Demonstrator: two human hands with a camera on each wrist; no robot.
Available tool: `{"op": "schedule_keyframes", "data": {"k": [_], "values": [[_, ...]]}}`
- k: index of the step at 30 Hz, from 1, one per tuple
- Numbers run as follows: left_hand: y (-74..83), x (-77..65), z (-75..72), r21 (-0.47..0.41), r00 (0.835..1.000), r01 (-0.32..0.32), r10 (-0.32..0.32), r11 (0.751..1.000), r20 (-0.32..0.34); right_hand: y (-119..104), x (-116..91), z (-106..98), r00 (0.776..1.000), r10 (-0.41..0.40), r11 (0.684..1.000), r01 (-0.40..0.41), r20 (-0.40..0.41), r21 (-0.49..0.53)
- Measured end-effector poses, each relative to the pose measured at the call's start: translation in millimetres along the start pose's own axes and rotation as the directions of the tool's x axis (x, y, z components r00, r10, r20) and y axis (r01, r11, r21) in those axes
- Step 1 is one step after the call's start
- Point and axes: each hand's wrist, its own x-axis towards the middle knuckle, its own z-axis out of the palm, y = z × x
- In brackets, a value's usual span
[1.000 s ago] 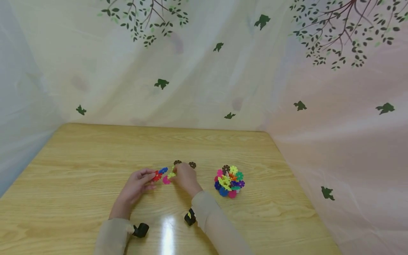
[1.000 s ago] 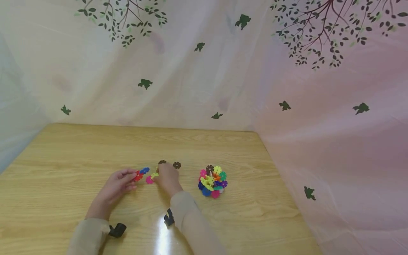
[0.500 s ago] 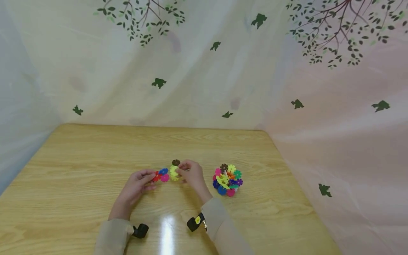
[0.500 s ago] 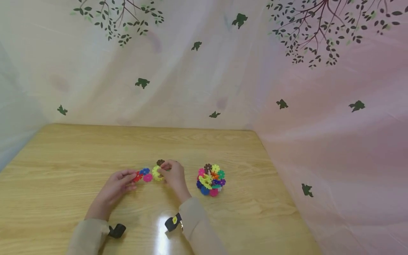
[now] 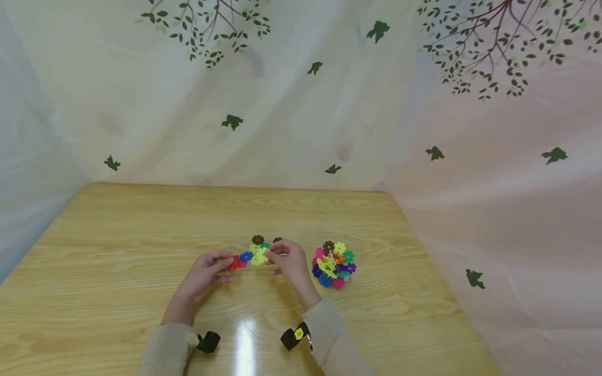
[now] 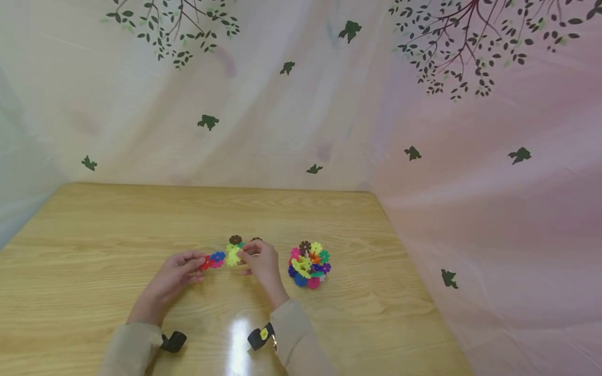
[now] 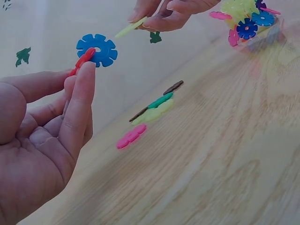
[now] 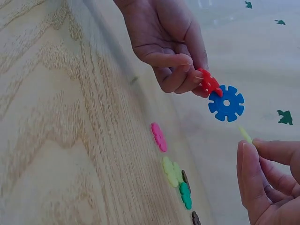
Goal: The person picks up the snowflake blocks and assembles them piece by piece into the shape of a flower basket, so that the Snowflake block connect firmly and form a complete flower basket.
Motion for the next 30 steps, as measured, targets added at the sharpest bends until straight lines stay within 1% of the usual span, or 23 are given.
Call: {"op": "schedule_keyframes", "data": {"k": [5,8,12,14,19,22,24,30], "values": [[0.4,0.0,0.7,0.002,1.000,0.006,-0.006,1.000,0.025,1.5,-0.8,0.7,1.000,0.008,1.000,-0.008,0.013,-0.012],[1.2,-0.4,1.5,0.006,0.999,0.008,-0.008,1.000,0.035,3.0,-2.2,1.6,0.999,0.016,1.000,-0.016,0.031,-0.001],[2.1,-1.3,2.2,0.014,0.999,0.011,-0.011,1.000,0.040,4.0,-3.3,2.4,0.998,0.038,0.998,-0.041,0.053,0.050],[1.8,-1.5,2.0,0.013,0.999,0.008,-0.009,1.000,0.051,4.6,-3.6,2.5,0.997,0.055,0.994,-0.061,0.061,0.093],[-0.4,-0.5,1.9,0.009,0.994,-0.030,0.029,1.000,0.109,6.8,-3.4,2.5,0.993,0.088,0.977,-0.101,0.078,0.186],[-1.2,0.0,2.2,0.002,0.989,-0.049,0.049,0.999,0.140,8.1,-3.6,2.8,0.993,0.090,0.972,-0.104,0.078,0.210],[-0.7,-0.2,2.9,-0.009,0.987,-0.050,0.051,0.999,0.154,8.7,-3.9,3.0,0.993,0.096,0.968,-0.110,0.074,0.226],[2.1,-2.4,5.1,-0.026,0.990,-0.026,0.029,0.999,0.141,10.5,-4.0,2.9,0.993,0.093,0.959,-0.110,0.074,0.262]]}}
